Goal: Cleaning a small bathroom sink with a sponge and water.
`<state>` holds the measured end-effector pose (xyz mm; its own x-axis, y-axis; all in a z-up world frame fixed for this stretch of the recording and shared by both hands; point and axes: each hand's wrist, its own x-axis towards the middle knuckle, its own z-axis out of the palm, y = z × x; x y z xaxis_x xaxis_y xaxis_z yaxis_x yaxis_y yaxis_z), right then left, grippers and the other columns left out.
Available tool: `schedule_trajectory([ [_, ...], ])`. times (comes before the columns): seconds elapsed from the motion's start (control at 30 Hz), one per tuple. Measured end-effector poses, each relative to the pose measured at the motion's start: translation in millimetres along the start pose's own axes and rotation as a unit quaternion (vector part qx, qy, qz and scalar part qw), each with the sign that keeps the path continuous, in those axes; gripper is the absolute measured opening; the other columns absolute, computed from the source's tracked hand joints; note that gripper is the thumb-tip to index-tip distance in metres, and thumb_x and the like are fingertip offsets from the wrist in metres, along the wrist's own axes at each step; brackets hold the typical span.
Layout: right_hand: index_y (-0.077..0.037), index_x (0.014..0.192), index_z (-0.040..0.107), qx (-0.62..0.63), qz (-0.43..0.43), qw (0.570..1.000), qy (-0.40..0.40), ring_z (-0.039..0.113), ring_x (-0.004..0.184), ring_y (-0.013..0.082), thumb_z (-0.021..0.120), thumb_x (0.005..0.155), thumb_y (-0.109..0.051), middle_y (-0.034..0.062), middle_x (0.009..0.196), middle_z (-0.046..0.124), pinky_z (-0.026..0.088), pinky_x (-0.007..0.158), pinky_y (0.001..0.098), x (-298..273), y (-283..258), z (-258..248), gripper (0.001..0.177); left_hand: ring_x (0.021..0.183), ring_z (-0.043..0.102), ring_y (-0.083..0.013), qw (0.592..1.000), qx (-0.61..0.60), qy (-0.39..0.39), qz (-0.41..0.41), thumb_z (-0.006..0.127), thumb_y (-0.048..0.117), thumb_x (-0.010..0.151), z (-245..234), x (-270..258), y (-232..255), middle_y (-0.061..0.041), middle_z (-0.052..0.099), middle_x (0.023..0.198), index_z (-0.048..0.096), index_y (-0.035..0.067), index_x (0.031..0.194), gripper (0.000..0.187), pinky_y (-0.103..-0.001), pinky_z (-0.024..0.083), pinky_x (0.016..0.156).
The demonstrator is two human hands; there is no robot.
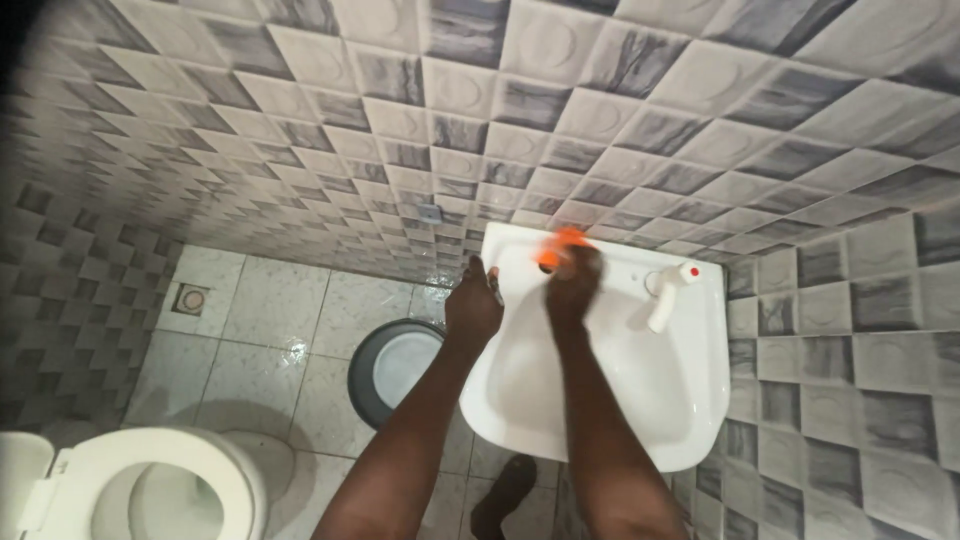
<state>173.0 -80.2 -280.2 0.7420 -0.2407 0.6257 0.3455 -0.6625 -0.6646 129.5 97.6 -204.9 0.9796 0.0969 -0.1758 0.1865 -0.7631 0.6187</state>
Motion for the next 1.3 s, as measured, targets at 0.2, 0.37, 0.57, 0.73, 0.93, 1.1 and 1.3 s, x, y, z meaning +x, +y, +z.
schedule_trajectory([
  [0.2, -0.010, 0.128, 0.070, -0.026, 0.045, 0.985, -0.162, 0.057, 0.116, 0.0422, 0.061, 0.090, -0.006, 0.0224, 0.126, 0.063, 0.048, 0.102, 0.0515, 16, -88, 54, 0.039, 0.102, 0.066, -0.0376, 0.976, -0.188, 0.081, 0.071, 0.046, 0.022, 0.100, 86, 18, -89, -0.023, 0.066, 0.119, 0.052, -0.001, 0.139, 0.046, -0.048, 0.054, 0.086],
  [0.37, -0.010, 0.132, 0.065, -0.056, -0.002, 0.967, -0.249, 0.051, 0.123, 0.0485, 0.066, 0.091, -0.009, 0.0243, 0.135, 0.058, 0.044, 0.106, 0.0569, -72, -94, 24, 0.041, 0.110, 0.069, -0.0229, 0.832, -0.553, -0.009, -0.047, 0.045, 0.028, 0.112, 166, 16, -200, -0.013, 0.074, 0.122, 0.062, -0.001, 0.139, 0.043, -0.038, 0.055, 0.098],
  [0.57, -0.011, 0.129, 0.065, -0.063, -0.063, 0.937, -0.337, 0.051, 0.124, 0.0492, 0.070, 0.084, -0.019, 0.0277, 0.134, 0.055, 0.040, 0.107, 0.0612, -143, -114, -21, 0.046, 0.098, 0.058, -0.0198, 0.723, -0.638, -0.183, -0.194, 0.041, 0.054, 0.112, 59, -56, -157, -0.009, 0.066, 0.118, 0.061, 0.006, 0.144, 0.061, -0.036, 0.048, 0.082],
  [0.73, -0.004, 0.139, 0.064, -0.156, -0.225, 0.931, -0.241, 0.052, 0.115, 0.0468, 0.071, 0.088, -0.030, 0.0245, 0.126, 0.056, 0.042, 0.107, 0.0636, -73, -72, 40, 0.058, 0.117, 0.061, -0.0148, 0.746, -0.627, -0.167, -0.150, 0.046, 0.054, 0.104, 53, -40, -135, -0.002, 0.067, 0.134, 0.060, 0.010, 0.142, 0.060, -0.032, 0.049, 0.096],
  [0.93, -0.011, 0.117, 0.066, -0.125, 0.021, 0.965, -0.230, 0.053, 0.111, 0.0457, 0.074, 0.078, -0.025, 0.0255, 0.122, 0.056, 0.048, 0.096, 0.0554, -66, -140, 20, 0.042, 0.106, 0.066, -0.0215, 0.789, -0.601, -0.080, -0.100, 0.053, 0.050, 0.105, 44, -37, -144, -0.006, 0.071, 0.121, 0.064, 0.007, 0.133, 0.053, -0.038, 0.056, 0.092],
  [1.1, -0.005, 0.129, 0.062, -0.117, -0.016, 0.929, -0.350, 0.051, 0.111, 0.0459, 0.071, 0.081, -0.015, 0.0257, 0.121, 0.053, 0.044, 0.093, 0.0592, -149, -186, -76, 0.050, 0.096, 0.067, -0.0224, 0.870, -0.451, -0.119, -0.158, 0.057, 0.037, 0.100, 21, -56, -95, -0.011, 0.072, 0.114, 0.066, 0.009, 0.130, 0.043, -0.037, 0.054, 0.081],
  [1.3, -0.011, 0.114, 0.066, -0.182, 0.084, 0.909, -0.366, 0.054, 0.108, 0.0372, 0.078, 0.085, -0.032, 0.0162, 0.109, 0.060, 0.045, 0.092, 0.0540, -155, -169, -128, 0.038, 0.112, 0.071, -0.0350, 0.963, -0.264, -0.047, 0.030, 0.063, 0.027, 0.094, -10, -83, -63, -0.022, 0.071, 0.119, 0.060, 0.000, 0.127, 0.043, -0.042, 0.055, 0.094],
])
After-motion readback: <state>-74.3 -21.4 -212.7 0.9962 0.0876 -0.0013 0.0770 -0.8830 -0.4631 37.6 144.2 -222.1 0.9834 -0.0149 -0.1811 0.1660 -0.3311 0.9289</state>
